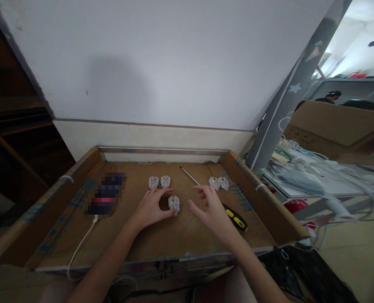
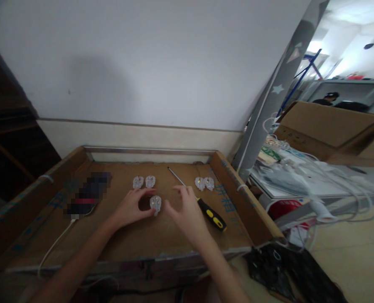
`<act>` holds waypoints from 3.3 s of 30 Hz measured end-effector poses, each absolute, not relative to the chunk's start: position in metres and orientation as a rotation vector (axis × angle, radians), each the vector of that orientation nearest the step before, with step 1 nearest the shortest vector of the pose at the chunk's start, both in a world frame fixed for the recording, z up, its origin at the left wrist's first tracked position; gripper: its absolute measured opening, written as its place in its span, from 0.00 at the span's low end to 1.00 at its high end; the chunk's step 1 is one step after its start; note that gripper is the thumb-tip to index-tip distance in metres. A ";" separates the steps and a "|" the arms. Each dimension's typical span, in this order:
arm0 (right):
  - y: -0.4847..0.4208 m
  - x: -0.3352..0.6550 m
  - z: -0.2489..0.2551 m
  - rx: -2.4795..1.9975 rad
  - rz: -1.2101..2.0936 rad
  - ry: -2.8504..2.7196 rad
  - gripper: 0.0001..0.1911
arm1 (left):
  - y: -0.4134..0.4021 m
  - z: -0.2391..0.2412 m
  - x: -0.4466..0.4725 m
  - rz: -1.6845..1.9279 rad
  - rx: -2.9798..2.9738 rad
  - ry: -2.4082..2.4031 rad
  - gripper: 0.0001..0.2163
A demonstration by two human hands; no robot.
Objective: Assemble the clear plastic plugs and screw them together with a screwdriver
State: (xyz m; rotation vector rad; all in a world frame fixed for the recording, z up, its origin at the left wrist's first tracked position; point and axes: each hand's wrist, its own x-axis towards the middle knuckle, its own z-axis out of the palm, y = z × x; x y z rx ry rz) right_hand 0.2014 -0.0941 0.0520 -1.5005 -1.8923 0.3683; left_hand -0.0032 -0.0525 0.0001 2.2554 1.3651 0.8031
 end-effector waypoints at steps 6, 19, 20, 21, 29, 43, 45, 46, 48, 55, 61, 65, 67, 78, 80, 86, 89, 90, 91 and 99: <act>-0.076 0.137 0.038 -1.676 0.591 -1.938 0.11 | -0.055 -0.002 0.000 0.739 2.323 1.321 0.30; -0.055 0.173 0.002 -1.459 0.811 -1.705 0.05 | -0.056 -0.007 0.006 0.716 2.359 1.425 0.37; -0.053 0.177 -0.003 -1.429 0.823 -1.678 0.07 | -0.056 -0.008 0.006 0.717 2.368 1.423 0.37; -0.050 0.180 -0.006 -1.404 0.822 -1.647 0.08 | -0.057 -0.009 0.006 0.721 2.375 1.419 0.37; -0.018 0.179 -0.001 -1.288 0.634 -1.524 0.12 | -0.035 0.003 0.010 1.031 2.399 1.481 0.17; -0.012 0.165 -0.017 -1.154 0.456 -1.503 0.13 | -0.011 -0.004 0.027 0.971 2.546 1.580 0.05; -0.012 0.166 -0.017 -1.167 0.461 -1.488 0.13 | -0.010 -0.004 0.027 0.964 2.548 1.579 0.05; -0.012 0.166 -0.017 -1.174 0.464 -1.478 0.14 | -0.010 -0.004 0.026 0.961 2.550 1.577 0.05; -0.012 0.167 -0.018 -1.189 0.473 -1.457 0.14 | -0.009 -0.004 0.023 0.959 2.553 1.588 0.05; -0.014 0.169 -0.020 -1.199 0.518 -1.374 0.14 | -0.008 -0.007 0.006 0.933 2.569 1.668 0.07; -0.014 0.173 -0.017 -1.228 0.509 -1.297 0.16 | -0.007 -0.007 0.006 0.884 2.591 1.667 0.06; -0.014 0.172 -0.015 -1.217 0.527 -1.308 0.15 | -0.006 -0.006 0.005 0.856 2.598 1.671 0.06; -0.013 0.170 -0.015 -1.201 0.537 -1.328 0.15 | -0.007 -0.005 0.006 0.895 2.595 1.674 0.06; -0.007 0.167 -0.026 -1.113 0.618 -1.394 0.13 | -0.013 -0.003 0.027 0.952 2.598 1.569 0.04; -0.006 0.166 -0.026 -1.118 0.612 -1.388 0.13 | -0.012 -0.004 0.027 0.942 2.562 1.573 0.04; -0.009 0.172 -0.022 -1.278 0.476 -1.328 0.14 | -0.014 0.004 0.018 1.075 2.503 1.706 0.07; -0.013 0.179 -0.020 -1.444 0.340 -1.270 0.15 | -0.014 0.008 0.008 1.129 2.452 1.802 0.07; -0.014 0.180 -0.019 -1.491 0.304 -1.264 0.15 | -0.014 0.008 0.005 1.117 2.447 1.824 0.07; -0.015 0.182 -0.019 -1.529 0.274 -1.267 0.15 | -0.014 0.007 0.003 1.093 2.448 1.840 0.08; -0.014 0.181 -0.023 -1.570 0.241 -1.443 0.14 | -0.011 -0.004 0.004 0.929 2.489 1.849 0.07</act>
